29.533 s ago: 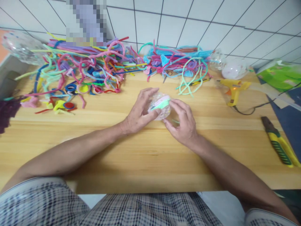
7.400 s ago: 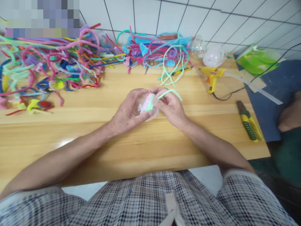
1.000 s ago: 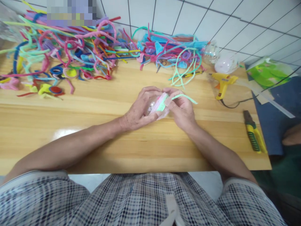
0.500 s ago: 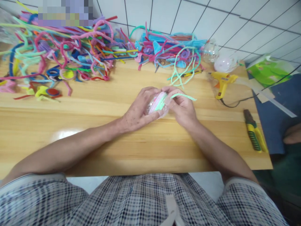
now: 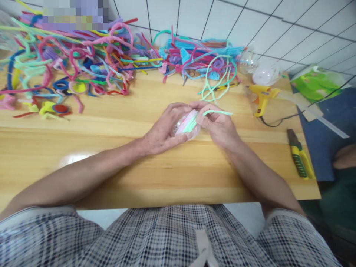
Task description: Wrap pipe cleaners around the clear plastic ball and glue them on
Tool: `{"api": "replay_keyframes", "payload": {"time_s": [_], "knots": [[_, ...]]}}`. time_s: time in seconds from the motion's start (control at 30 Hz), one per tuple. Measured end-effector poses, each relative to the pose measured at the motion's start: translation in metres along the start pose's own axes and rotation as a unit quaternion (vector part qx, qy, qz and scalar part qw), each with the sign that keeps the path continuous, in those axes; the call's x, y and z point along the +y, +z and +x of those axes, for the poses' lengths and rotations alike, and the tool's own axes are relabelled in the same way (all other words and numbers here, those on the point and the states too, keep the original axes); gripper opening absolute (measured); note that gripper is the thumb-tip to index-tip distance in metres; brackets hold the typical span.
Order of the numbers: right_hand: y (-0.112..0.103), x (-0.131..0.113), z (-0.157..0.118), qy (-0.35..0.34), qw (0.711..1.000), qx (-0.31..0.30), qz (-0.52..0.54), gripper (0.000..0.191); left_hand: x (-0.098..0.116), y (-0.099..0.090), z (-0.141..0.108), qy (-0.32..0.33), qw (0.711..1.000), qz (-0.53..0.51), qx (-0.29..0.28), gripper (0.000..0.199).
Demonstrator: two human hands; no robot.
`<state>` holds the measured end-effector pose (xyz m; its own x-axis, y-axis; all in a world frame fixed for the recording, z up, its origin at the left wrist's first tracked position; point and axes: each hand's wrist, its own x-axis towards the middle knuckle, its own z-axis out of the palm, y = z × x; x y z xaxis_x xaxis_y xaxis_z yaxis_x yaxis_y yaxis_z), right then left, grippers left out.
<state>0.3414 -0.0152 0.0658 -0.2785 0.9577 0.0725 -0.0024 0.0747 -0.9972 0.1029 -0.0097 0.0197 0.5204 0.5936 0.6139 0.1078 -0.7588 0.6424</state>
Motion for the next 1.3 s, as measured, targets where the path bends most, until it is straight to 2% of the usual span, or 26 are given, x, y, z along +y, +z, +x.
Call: {"api": "replay_keyframes", "payload": {"time_s": [0.23,0.47,0.53,0.63,0.9,1.2,1.3], "knots": [[0.008,0.011,-0.002,-0.026,0.999,0.043,0.005,0.048,0.0,0.0,-0.002,-0.009,1.0,0.001,0.005,0.068],[0.015,0.01,-0.005,-0.031,0.998,0.058,-0.023,0.051,0.014,-0.001,0.005,-0.085,0.996,0.008,0.016,0.066],[0.015,0.011,-0.005,-0.031,0.998,0.055,-0.016,0.051,0.016,-0.001,0.006,-0.091,0.996,0.009,0.02,0.06],[0.013,0.012,-0.004,-0.023,0.999,0.046,-0.006,0.051,0.015,-0.002,0.005,-0.085,0.996,0.005,0.025,0.05],[0.001,0.009,-0.003,-0.04,0.998,0.037,-0.004,0.036,0.011,-0.006,0.002,-0.044,0.999,-0.006,0.012,0.056],[0.008,0.01,-0.006,-0.042,0.997,0.052,-0.048,0.048,0.007,-0.002,-0.001,-0.035,0.999,0.001,0.025,0.06],[0.011,0.009,-0.008,-0.048,0.995,0.056,-0.06,0.048,0.01,-0.002,-0.001,-0.052,0.998,0.005,0.023,0.059]]}}
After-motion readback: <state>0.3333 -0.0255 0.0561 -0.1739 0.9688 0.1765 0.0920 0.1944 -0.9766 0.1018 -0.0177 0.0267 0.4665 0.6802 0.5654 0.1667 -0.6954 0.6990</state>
